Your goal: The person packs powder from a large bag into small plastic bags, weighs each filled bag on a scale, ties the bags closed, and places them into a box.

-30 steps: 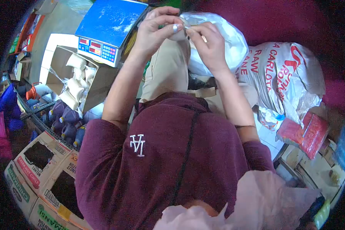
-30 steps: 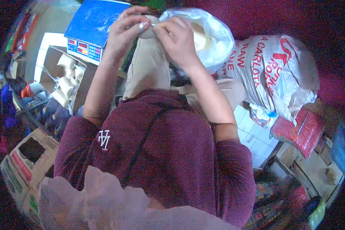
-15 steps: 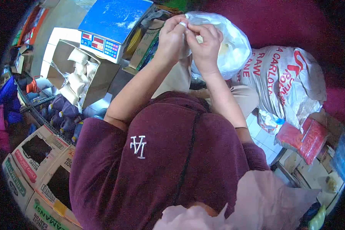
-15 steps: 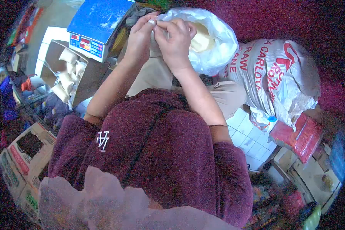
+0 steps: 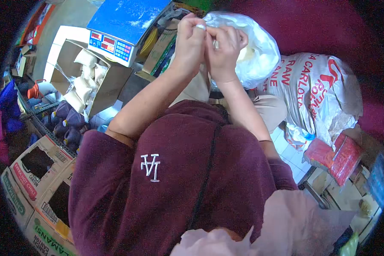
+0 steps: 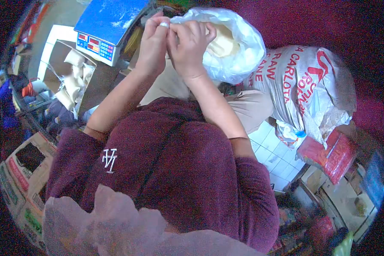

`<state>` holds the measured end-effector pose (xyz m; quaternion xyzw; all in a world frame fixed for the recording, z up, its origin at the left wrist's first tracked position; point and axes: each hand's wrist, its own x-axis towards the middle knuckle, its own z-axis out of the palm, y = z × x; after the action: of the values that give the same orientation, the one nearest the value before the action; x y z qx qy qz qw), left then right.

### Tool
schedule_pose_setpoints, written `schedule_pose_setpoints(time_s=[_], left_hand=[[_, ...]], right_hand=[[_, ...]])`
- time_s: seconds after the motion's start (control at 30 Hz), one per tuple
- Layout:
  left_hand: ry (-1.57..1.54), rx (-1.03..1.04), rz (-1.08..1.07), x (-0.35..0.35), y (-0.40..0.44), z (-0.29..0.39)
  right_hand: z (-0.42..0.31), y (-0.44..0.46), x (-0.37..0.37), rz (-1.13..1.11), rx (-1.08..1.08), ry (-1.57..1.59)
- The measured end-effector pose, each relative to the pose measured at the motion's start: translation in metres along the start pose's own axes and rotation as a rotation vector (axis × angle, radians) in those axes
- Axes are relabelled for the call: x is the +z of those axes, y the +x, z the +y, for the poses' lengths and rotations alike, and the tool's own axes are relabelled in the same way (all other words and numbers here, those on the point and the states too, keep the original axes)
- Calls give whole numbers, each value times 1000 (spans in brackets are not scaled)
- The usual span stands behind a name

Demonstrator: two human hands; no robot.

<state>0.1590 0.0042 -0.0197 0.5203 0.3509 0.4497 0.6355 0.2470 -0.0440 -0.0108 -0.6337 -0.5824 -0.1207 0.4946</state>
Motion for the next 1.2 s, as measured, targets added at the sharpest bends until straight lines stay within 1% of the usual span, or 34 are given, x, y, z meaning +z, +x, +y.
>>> schedule_pose_setpoints(time_s=[0.1,0.17,0.23,0.27,0.3,0.37,0.4,0.47,0.5,0.57,0.63,0.7,0.77,0.8,0.83,0.9,0.93,1.0,1.03,1.1,1.13,1.2], left_hand=[[-32,-14,-62,3,2,-1],[-27,-26,-61,5,2,3],[151,121,-74,4,4,6],[237,166,-43,5,2,10],[233,166,-44,4,1,11],[379,225,-121,3,-2,11],[377,223,-122,5,-5,14],[-237,-206,-179,9,-8,26],[-236,-208,-177,8,-7,30],[-357,-395,-242,5,-4,36],[-331,-357,-252,1,-1,28],[-306,-320,-261,-3,0,14],[539,408,-158,-5,-1,2],[756,582,-116,-7,-3,9],[754,581,-116,-10,-1,7],[799,814,-123,-12,3,10],[896,827,-107,-14,0,17],[954,858,-106,-14,4,37],[1009,888,-106,-15,5,42],[998,900,-141,-21,7,37],[987,912,-171,-24,9,35],[986,948,-169,-25,13,35]], right_hand=[[7,3,-3,29,34,16],[11,4,-9,14,72,-57],[17,3,-14,15,85,-52],[19,3,-19,-17,110,-50],[21,3,-22,-48,134,-48],[22,3,-27,-48,135,-55],[22,2,-29,-50,138,-56],[22,0,-31,-74,154,-15],[20,-1,-31,-97,169,29],[13,0,-33,-118,206,74],[12,1,-34,-137,242,119],[15,2,-35,-156,357,173],[19,7,-41,-194,354,187],[21,10,-44,-232,350,201],[22,12,-46,-233,351,198],[23,14,-49,-328,309,228],[22,14,-49,-330,310,230],[19,16,-48,-337,352,352],[17,19,-48,-336,353,352],[14,22,-49,-336,412,458],[14,22,-47,-336,413,459],[14,20,-43,-288,511,559]])
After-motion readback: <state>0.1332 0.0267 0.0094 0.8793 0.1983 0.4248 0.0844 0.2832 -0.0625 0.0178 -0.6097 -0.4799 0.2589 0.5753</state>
